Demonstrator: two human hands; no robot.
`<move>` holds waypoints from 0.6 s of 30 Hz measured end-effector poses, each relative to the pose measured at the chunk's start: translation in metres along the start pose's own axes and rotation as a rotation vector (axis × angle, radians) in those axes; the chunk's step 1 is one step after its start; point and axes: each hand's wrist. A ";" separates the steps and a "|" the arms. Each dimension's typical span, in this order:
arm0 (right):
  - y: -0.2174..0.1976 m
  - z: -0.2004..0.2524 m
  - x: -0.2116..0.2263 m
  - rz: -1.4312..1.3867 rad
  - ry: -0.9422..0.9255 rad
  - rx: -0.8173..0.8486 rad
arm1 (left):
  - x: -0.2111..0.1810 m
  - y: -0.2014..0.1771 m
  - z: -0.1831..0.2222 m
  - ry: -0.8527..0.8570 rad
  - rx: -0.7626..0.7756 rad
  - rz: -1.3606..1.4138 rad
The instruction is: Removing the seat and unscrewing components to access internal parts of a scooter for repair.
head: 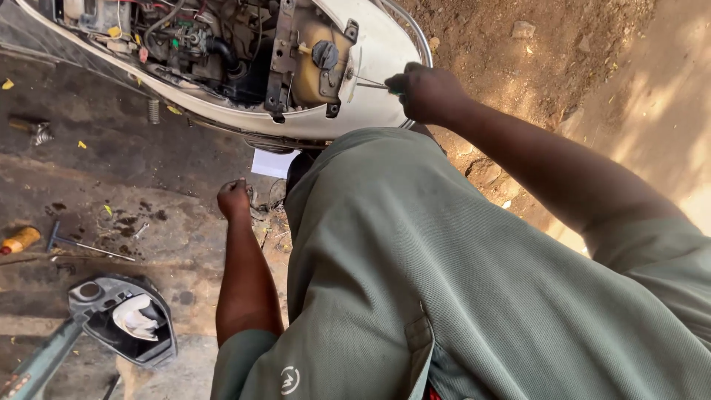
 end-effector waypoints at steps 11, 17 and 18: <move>-0.017 -0.014 0.010 -0.181 -0.162 -0.425 | 0.035 -0.015 0.002 -0.016 -0.048 -0.099; -0.014 -0.015 0.011 -0.168 -0.173 -0.470 | 0.036 -0.022 -0.001 0.007 -0.071 -0.154; -0.015 -0.015 0.011 -0.168 -0.172 -0.470 | 0.034 -0.021 -0.001 0.008 -0.070 -0.155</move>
Point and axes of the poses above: each hand's wrist, its own z-axis away from the middle knuckle, its own y-axis out of the palm, x = y × z, and after that the axes turned 14 degrees about -y, right-handed
